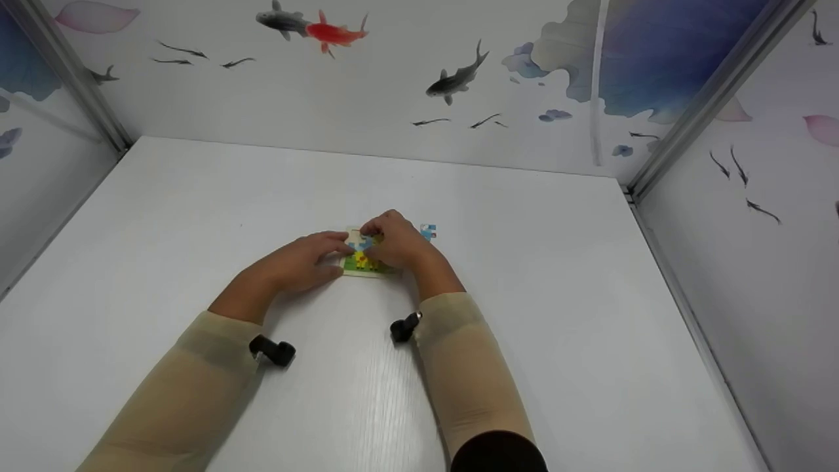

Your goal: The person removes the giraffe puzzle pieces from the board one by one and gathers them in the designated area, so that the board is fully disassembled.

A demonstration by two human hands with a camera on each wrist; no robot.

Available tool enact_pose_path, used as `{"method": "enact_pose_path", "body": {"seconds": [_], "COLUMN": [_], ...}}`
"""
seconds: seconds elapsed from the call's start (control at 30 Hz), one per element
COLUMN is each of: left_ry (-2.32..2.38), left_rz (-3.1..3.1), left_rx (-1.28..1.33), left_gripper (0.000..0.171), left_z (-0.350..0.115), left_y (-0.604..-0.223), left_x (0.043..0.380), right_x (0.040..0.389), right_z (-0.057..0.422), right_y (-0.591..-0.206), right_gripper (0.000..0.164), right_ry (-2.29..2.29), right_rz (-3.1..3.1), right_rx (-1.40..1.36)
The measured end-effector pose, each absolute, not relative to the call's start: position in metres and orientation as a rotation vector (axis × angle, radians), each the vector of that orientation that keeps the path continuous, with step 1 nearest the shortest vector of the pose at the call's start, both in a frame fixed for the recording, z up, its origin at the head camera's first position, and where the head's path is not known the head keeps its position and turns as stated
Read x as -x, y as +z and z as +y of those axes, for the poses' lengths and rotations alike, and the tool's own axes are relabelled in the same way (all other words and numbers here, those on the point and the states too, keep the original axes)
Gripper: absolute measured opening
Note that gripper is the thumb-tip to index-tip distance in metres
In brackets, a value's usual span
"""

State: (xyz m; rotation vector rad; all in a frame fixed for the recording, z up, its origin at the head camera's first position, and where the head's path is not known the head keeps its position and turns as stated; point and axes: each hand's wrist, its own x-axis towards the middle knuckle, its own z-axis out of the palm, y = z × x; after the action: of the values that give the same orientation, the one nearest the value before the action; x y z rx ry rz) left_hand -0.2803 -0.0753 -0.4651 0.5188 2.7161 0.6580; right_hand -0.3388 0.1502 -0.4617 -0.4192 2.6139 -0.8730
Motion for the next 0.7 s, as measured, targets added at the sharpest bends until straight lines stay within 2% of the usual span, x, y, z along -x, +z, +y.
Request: {"method": "enact_pose_path", "body": {"seconds": [0.13,0.53,0.7], "left_ry": [0.666,0.672,0.667], "left_rz": [2.71,2.698,2.702], "left_rx": [-0.496,-0.45,-0.478], "left_gripper": [0.047,0.047,0.048], "left_z": [-0.0747,-0.0731,-0.0737], "left_y": [-0.4644,-0.4623,-0.4627], "left_x": [0.2797,0.2784,0.2786], "right_x": [0.3397,0.34,0.3411], "right_z": [0.1516,0.1512,0.1545], "right_y": [-0.4617,-0.4616,-0.4605], "right_gripper": [0.032,0.047,0.044], "right_ry": [-0.91,-1.016,-1.099], "right_rz": [2.606,2.631,2.651], "right_rx": [0.397,0.29,0.257]}}
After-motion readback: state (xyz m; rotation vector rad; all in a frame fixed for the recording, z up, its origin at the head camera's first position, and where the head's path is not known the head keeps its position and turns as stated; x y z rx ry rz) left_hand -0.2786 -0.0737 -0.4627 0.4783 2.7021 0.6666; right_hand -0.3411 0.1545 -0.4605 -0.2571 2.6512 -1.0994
